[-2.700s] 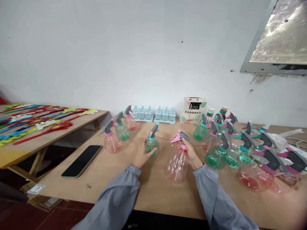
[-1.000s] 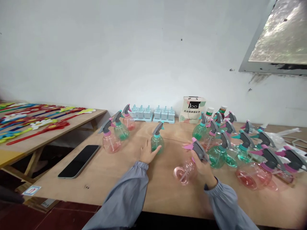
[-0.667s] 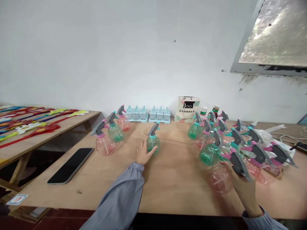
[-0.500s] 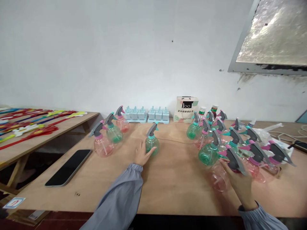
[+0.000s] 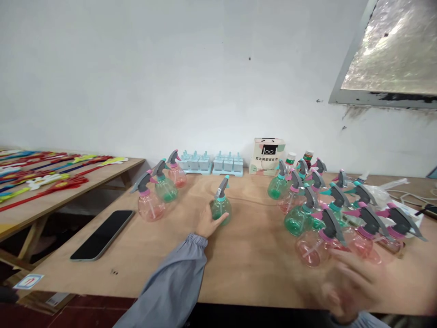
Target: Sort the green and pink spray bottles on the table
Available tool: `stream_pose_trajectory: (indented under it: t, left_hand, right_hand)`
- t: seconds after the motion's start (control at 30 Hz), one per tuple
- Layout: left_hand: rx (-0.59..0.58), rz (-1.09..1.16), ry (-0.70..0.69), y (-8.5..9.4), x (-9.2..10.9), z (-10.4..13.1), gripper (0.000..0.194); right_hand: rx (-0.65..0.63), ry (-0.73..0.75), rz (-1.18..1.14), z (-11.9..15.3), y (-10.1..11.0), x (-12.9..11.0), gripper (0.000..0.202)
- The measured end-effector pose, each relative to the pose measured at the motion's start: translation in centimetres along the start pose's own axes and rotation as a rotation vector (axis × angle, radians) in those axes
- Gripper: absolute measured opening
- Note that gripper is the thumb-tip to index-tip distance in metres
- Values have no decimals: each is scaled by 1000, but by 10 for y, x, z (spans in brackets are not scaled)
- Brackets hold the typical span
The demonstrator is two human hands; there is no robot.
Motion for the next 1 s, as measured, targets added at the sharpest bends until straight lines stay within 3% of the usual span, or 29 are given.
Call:
stream_pose_trajectory:
  t: [0.1, 0.17, 0.27, 0.37, 0.43, 0.5, 0.57, 0.63, 0.7, 0.73, 0.77, 0.8, 0.87, 1.0]
  left_hand:
    - [-22, -101, -35, -4, 13, 6, 78]
    - [-53, -159, -83, -8, 23, 10, 83]
    - [-115, -172, -194, -19, 36, 17, 78]
    - [-176, -121, -340, -29, 43, 23, 71]
    - [-124, -73, -435, -21, 47, 24, 71]
    - [93, -59, -471, 16, 45, 20, 64]
    - [432, -89, -414, 77, 35, 16, 52]
    - [792, -124, -291, 147, 17, 22, 56]
    - [1019, -138, -186, 201, -1, 29, 74]
    - [1107, -198, -38, 222, -15, 32, 83]
    - [1084, -220, 106, 234, -30, 29, 89]
    - [1028, -242, 235, 240, -44, 25, 90]
    - [840, -278, 405, 232, -63, 16, 82]
    - [658, -363, 449, 193, -62, 10, 69]
  right_hand:
    - [-236, 237, -140, 13, -68, -65, 32]
    - [-360, 296, -199, 11, -124, -100, 39]
    - [-367, 182, -232, -7, -195, -121, 73]
    - [-337, 83, -263, -19, -242, -123, 87]
    - [-311, 31, -313, -22, -256, -118, 82]
    - [-310, -12, -378, -23, -260, -111, 74]
    - [-319, -47, -439, -23, -260, -106, 69]
    - [-316, -71, -486, -25, -255, -102, 65]
    - [-316, -90, -538, -28, -251, -100, 58]
    - [-329, -105, -566, -30, -250, -99, 54]
    - [-350, -130, -594, -32, -250, -97, 49]
    - [-376, -164, -626, -33, -251, -95, 44]
    - [-452, -249, -722, -35, -255, -93, 39]
    - [-726, -447, -1111, -29, -268, -107, 43]
Point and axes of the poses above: each hand's wrist, its own z-axis away from the middle knuckle, its own y-axis out of the back of the hand, x = y × z, the point moved 10 cm from there along -z, towards the middle knuckle, and after that the axes turned 6 degrees about z, right-handed, at the moved point
